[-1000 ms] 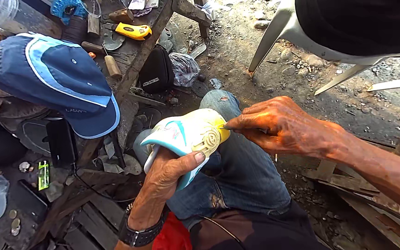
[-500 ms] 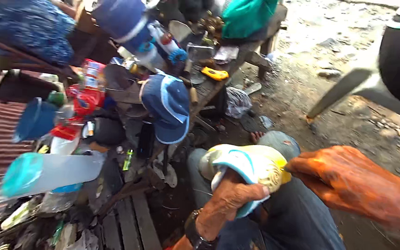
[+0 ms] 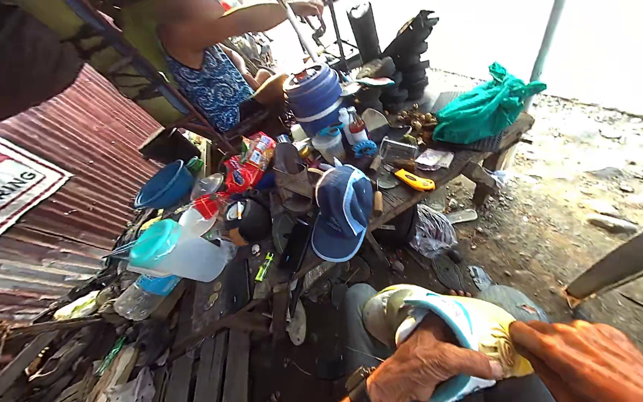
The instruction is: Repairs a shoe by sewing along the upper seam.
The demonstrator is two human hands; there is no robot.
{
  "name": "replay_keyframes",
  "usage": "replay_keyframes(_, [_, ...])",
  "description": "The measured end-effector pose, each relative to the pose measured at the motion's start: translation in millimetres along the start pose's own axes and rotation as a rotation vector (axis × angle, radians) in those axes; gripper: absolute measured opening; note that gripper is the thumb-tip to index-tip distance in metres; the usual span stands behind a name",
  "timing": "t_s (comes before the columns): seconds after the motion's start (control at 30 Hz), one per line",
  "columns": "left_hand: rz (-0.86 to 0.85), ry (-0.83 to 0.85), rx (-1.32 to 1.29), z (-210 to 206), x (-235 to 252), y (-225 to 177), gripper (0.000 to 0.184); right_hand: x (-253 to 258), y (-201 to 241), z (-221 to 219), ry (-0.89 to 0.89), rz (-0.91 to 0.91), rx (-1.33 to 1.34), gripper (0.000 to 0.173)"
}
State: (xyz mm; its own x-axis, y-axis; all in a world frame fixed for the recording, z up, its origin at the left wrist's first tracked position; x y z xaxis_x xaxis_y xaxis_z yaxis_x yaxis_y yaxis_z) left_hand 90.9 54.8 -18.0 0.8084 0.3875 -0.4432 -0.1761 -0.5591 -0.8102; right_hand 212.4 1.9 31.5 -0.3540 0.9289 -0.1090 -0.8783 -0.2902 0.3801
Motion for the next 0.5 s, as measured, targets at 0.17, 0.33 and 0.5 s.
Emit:
replay_keyframes(0.17, [-0.149, -0.117, 0.655, 8, -20, -15, 0.04, -14, 11, 7, -0.091, 0.101, -0.077, 0.019])
replay_keyframes(0.33, [-0.366, -0.143, 0.977, 26, -44, -27, 0.027, -19, 13, 10, -0.125, 0.105, -0.1, 0.021])
replay_keyframes(0.5, [-0.422, -0.113, 0.601, 35, -47, -37, 0.009, -17, 11, 10, -0.155, 0.132, -0.1, 0.021])
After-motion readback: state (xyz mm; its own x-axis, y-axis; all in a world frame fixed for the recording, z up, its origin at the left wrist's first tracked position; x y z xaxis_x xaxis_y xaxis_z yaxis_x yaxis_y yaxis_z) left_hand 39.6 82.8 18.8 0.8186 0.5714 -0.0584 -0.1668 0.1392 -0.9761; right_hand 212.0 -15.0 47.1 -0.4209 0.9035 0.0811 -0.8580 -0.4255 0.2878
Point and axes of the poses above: each hand's wrist, its own x-axis towards the middle knuckle, its own z-axis out of the back of the hand, y = z × x, the point moved 9 cm from there along x, towards the middle knuckle, and after that the axes turned 13 degrees about z, right-handed, at the moved point
